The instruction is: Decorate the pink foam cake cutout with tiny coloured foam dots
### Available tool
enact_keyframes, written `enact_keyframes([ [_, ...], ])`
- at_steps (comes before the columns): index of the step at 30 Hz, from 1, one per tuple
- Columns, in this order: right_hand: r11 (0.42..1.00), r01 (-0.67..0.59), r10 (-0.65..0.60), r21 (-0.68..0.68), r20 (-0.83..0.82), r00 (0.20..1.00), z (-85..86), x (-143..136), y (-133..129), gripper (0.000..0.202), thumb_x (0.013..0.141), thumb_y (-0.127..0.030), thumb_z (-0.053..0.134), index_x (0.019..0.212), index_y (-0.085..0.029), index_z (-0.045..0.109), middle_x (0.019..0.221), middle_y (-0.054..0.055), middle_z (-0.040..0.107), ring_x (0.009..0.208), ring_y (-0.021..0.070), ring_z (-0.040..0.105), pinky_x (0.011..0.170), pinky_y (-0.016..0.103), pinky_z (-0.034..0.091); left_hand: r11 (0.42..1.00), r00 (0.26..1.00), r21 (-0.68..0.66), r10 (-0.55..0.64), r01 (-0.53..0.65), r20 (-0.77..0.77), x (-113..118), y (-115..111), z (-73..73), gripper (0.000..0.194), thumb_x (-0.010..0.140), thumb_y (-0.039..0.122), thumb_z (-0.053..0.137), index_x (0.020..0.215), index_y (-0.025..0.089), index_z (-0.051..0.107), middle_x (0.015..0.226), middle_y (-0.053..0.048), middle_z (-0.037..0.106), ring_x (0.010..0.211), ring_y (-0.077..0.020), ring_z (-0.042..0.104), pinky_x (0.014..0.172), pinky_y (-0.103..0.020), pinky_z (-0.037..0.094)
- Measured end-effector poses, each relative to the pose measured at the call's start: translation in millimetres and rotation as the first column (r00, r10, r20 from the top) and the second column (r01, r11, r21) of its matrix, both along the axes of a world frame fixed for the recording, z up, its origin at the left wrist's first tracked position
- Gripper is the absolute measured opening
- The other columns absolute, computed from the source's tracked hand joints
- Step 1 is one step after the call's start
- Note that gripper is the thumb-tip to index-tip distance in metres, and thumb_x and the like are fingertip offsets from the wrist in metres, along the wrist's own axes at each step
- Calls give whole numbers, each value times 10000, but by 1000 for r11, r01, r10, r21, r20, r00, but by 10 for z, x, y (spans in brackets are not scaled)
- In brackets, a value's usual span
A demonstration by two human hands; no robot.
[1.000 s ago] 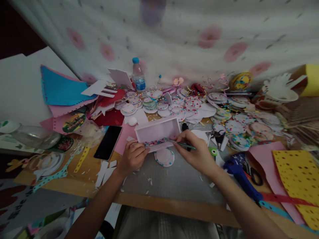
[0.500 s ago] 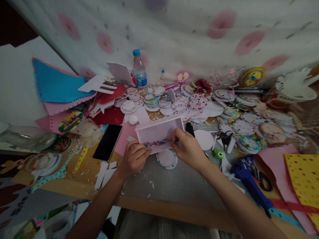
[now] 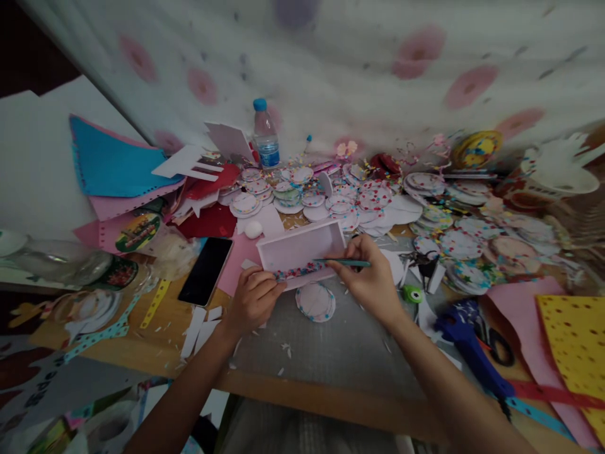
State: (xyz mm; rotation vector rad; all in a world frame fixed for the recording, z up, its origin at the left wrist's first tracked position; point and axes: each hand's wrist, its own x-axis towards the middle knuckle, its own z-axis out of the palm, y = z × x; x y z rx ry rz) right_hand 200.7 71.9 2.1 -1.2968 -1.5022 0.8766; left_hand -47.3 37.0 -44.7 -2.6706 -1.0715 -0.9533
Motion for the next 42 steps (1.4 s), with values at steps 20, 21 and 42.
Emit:
enact_keyframes([
  [20, 990, -18, -35, -137, -373, 927, 308, -133, -1088, 402, 741, -240, 768, 738, -269, 366, 784, 11, 751, 681, 207, 706, 480, 275, 486, 703, 743, -666, 302, 249, 597, 427, -729, 753, 147, 874, 182, 598, 999, 183, 675, 908, -47, 660, 849, -157, 622, 787, -287, 513],
  [21, 989, -23, -36, -149, -380, 924, 291, -146, -1111, 402, 741, -242, 767, 734, -269, 366, 779, 15, 750, 682, 209, 706, 495, 284, 495, 689, 719, -674, 323, 266, 615, 443, -771, 749, 135, 869, 177, 603, 978, 182, 682, 891, -44, 664, 832, -153, 622, 773, -281, 514],
  [42, 961, -89, -57, -262, -503, 862, 20, -156, -1306, 358, 771, -269, 742, 782, -270, 384, 796, 1, 736, 724, 210, 708, 580, 311, 536, 583, 579, -753, 514, 306, 633, 460, -923, 573, 123, 855, 204, 599, 786, 177, 696, 756, -28, 679, 731, -144, 642, 665, -249, 530],
])
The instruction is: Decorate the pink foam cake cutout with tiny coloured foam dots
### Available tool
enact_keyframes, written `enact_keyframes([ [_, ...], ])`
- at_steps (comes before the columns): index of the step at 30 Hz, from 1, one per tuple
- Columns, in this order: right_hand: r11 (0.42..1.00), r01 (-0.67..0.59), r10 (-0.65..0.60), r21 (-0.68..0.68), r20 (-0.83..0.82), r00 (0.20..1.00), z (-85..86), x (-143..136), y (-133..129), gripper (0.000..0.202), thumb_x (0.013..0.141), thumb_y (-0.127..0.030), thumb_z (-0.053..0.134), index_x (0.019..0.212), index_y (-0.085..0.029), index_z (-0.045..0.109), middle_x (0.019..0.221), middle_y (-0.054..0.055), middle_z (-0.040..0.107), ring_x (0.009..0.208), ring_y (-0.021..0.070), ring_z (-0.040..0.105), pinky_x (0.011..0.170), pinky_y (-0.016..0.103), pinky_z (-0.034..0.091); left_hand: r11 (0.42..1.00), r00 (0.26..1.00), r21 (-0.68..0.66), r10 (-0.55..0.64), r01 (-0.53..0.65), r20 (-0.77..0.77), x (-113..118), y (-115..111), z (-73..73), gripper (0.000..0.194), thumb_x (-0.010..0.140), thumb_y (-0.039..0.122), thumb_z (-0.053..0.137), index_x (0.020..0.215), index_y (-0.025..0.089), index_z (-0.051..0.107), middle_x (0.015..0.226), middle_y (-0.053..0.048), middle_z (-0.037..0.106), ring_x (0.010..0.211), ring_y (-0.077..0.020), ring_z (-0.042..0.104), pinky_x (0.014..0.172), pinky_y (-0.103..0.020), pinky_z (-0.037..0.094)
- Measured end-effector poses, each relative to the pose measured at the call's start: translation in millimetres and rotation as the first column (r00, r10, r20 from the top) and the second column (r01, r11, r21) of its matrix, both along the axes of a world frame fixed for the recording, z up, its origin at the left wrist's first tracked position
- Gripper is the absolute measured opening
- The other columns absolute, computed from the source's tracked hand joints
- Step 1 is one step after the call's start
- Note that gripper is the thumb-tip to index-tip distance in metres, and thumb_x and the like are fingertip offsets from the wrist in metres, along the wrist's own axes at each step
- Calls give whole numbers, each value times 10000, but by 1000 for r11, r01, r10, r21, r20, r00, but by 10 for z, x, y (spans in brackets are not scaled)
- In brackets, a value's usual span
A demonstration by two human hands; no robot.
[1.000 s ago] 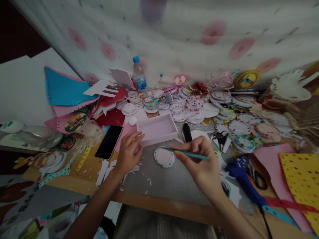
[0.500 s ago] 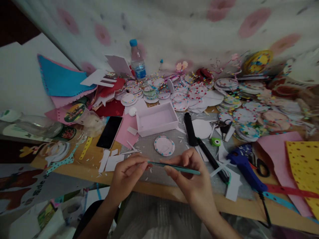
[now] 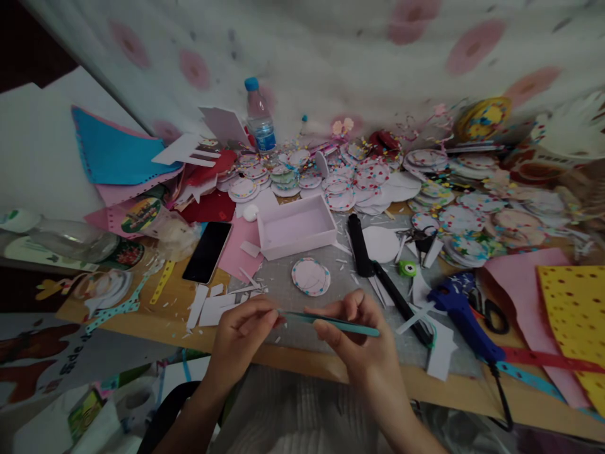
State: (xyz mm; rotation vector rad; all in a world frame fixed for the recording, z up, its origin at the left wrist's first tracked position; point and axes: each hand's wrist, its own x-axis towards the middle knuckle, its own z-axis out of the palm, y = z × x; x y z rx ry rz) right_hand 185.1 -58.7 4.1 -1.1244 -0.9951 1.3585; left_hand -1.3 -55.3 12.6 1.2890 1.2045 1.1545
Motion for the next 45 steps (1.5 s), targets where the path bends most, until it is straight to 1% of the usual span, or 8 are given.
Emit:
enact_keyframes([
  [19, 993, 109, -114, 39, 183, 976, 90, -6, -70, 381, 784, -276, 731, 763, -267, 351, 804, 24, 736, 735, 222, 709, 556, 298, 524, 999, 998, 19, -39, 40, -56, 44, 71, -44, 124, 860, 205, 594, 793, 173, 694, 765, -37, 695, 735, -154, 657, 660, -250, 530],
  [23, 983, 130, -158, 133, 230, 960, 95, -28, -93, 356, 804, -238, 700, 772, -280, 349, 809, 31, 737, 767, 236, 711, 579, 333, 525, 998, 998, 9, -54, 54, -35, 52, 79, -35, 135, 872, 223, 591, 821, 182, 708, 790, -37, 706, 738, -150, 656, 675, -246, 526],
  [25, 949, 154, -239, 275, 308, 921, 63, -33, -104, 317, 806, -175, 673, 791, -291, 378, 814, 25, 736, 768, 246, 705, 589, 367, 517, 997, 997, -23, -68, 67, -26, 68, 64, -16, 167, 885, 249, 579, 829, 181, 721, 799, -42, 705, 740, -148, 649, 675, -240, 518],
  [28, 825, -137, -263, 549, 587, 766, -57, -14, -108, 253, 785, -83, 616, 835, -298, 491, 862, 7, 751, 695, 226, 698, 582, 393, 490, 986, 992, -113, -119, 122, 37, 123, 22, 8, 263, 904, 329, 553, 767, 171, 712, 758, -44, 687, 706, -148, 632, 643, -235, 509],
  [31, 632, -498, -259, 594, 768, 586, -191, 7, -95, 251, 772, -31, 539, 811, -279, 530, 975, 5, 760, 728, 200, 719, 582, 391, 476, 977, 993, -186, -95, 107, 72, 191, -29, -6, 357, 899, 406, 554, 652, 172, 663, 647, -23, 634, 643, -142, 600, 599, -229, 493],
  [33, 581, -542, -298, 607, 779, 552, -235, 8, -87, 253, 775, -12, 497, 762, -264, 497, 1019, 10, 752, 784, 189, 726, 600, 388, 471, 973, 995, -219, -54, 70, 82, 222, -61, -49, 366, 886, 440, 568, 648, 179, 666, 641, -19, 635, 640, -146, 598, 598, -234, 492],
  [40, 532, -528, -352, 662, 740, 573, -218, -61, -91, 241, 837, -19, 437, 811, -252, 494, 1037, 36, 748, 847, 161, 703, 672, 347, 459, 927, 986, -369, 114, -63, 120, 241, -82, -241, 433, 863, 507, 564, 590, 181, 647, 605, -11, 636, 640, -155, 595, 633, -254, 481],
  [45, 651, -522, -195, 551, 786, 586, -251, -105, -95, 244, 813, -8, 461, 933, -212, 517, 1187, 95, 691, 894, 182, 656, 744, 346, 479, 907, 988, -401, 149, -126, 27, 221, 1, -288, 404, 845, 472, 589, 586, 163, 607, 564, 14, 559, 586, -126, 510, 572, -227, 409],
])
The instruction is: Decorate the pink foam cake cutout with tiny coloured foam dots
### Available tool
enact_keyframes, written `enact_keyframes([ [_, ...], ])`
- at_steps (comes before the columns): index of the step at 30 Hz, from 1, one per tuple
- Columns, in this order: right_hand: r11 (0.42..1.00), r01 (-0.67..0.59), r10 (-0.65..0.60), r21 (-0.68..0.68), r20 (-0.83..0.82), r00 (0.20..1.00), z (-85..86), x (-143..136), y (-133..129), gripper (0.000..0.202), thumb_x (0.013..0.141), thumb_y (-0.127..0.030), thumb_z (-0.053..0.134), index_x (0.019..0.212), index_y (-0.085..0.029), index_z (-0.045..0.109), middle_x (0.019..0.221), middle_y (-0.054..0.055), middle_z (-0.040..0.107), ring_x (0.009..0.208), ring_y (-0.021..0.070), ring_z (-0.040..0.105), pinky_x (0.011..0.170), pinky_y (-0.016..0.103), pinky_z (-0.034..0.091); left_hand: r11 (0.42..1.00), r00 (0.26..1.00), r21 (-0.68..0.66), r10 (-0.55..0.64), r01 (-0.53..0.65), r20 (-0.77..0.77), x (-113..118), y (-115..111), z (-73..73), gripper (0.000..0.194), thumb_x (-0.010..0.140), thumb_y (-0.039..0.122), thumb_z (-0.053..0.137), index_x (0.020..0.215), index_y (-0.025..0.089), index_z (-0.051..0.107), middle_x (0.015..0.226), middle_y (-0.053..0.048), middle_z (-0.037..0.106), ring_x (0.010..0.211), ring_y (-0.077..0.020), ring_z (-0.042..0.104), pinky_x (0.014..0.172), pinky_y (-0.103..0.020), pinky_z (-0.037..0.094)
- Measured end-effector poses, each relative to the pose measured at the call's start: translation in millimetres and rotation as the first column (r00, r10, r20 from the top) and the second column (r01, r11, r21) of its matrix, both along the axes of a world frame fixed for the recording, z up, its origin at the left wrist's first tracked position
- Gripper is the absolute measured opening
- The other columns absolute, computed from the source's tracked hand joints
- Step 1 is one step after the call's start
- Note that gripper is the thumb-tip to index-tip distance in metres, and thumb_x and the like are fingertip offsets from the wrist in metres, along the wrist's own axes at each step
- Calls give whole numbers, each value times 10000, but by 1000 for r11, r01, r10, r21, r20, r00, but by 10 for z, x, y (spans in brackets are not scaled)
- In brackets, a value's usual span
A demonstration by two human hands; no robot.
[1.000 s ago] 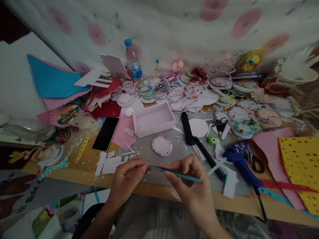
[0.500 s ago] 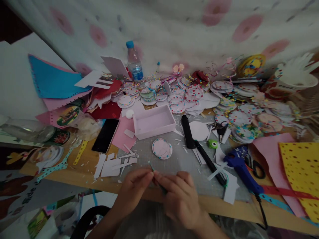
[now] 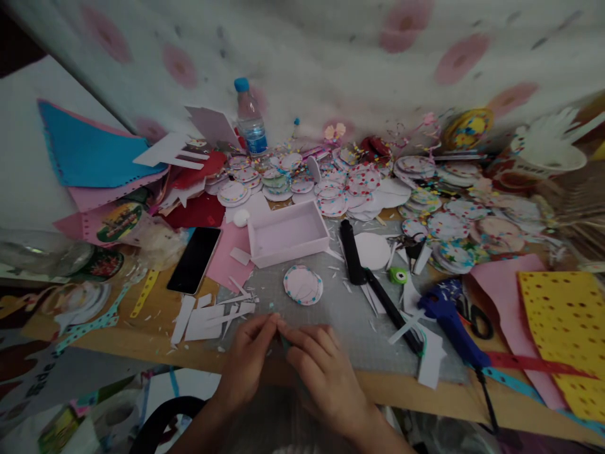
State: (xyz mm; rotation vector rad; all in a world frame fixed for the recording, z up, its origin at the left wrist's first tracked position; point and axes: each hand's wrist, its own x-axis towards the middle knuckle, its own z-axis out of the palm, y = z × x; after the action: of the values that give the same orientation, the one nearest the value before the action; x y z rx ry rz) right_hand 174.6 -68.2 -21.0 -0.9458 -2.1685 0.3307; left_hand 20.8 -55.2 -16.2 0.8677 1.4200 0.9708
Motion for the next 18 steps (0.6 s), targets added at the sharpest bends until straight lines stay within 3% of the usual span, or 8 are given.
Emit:
enact_keyframes([
  [3, 998, 35, -37, 53, 40, 999, 19, 248, 31, 272, 791, 0, 453, 957, -203, 522, 1118, 103, 702, 903, 184, 642, 756, 335, 478, 1000, 1000, -17, 19, -19, -16, -48, 51, -25, 407, 881, 485, 531, 651, 162, 623, 602, 7, 571, 605, -126, 500, 581, -225, 395],
  [5, 961, 240, -253, 137, 90, 963, 15, 579, 75, 203, 796, -51, 496, 907, -217, 525, 958, 84, 716, 800, 193, 637, 688, 321, 467, 1000, 1000, 4, -26, 26, -10, -91, 81, -23, 416, 898, 485, 500, 663, 164, 624, 620, -2, 579, 618, -129, 500, 598, -229, 394],
  [6, 903, 403, -419, 147, 101, 902, -3, 781, 99, 158, 804, -93, 511, 905, -212, 530, 907, 100, 702, 780, 213, 638, 674, 332, 470, 998, 999, 25, -52, 52, -10, -112, 93, -17, 419, 900, 484, 496, 657, 166, 619, 624, -4, 579, 623, -130, 499, 606, -231, 394],
  [8, 669, 721, -743, 183, 194, 641, -79, 1205, 136, 158, 820, -243, 541, 955, -172, 582, 857, 155, 672, 793, 297, 625, 692, 404, 478, 994, 996, 64, -94, 94, -3, -144, 109, 0, 417, 902, 480, 492, 651, 168, 607, 643, -10, 584, 638, -134, 504, 628, -238, 398],
  [11, 469, 852, -853, 231, 369, 369, -270, 1738, 123, 453, 832, -439, 453, 989, -65, 656, 745, 209, 646, 800, 400, 609, 685, 471, 476, 991, 993, 60, -116, 116, 1, -160, 116, 21, 413, 896, 493, 495, 660, 171, 596, 637, -8, 568, 626, -136, 499, 617, -242, 396],
  [13, 449, 869, -836, 209, 442, 325, -397, 1943, 78, 545, 822, -494, 424, 998, -45, 677, 736, 212, 651, 796, 413, 615, 681, 472, 483, 992, 993, 47, -120, 121, -11, -152, 114, 29, 420, 892, 509, 492, 659, 172, 589, 619, -4, 545, 609, -135, 488, 589, -239, 386],
  [16, 512, 845, -768, 155, 523, 369, -517, 2042, 26, 598, 795, -536, 411, 994, -44, 687, 762, 222, 660, 790, 396, 625, 694, 451, 500, 989, 990, 52, -135, 137, -38, -132, 111, 35, 430, 887, 518, 487, 646, 173, 575, 603, 1, 523, 603, -135, 484, 576, -237, 381],
  [18, 511, 851, -733, 123, 580, 356, -550, 2048, 30, 646, 778, -562, 406, 1023, -31, 679, 780, 244, 654, 804, 400, 620, 702, 449, 501, 986, 987, 64, -154, 157, -54, -124, 107, 38, 426, 889, 512, 484, 644, 173, 567, 610, 1, 525, 615, -137, 495, 593, -239, 391],
])
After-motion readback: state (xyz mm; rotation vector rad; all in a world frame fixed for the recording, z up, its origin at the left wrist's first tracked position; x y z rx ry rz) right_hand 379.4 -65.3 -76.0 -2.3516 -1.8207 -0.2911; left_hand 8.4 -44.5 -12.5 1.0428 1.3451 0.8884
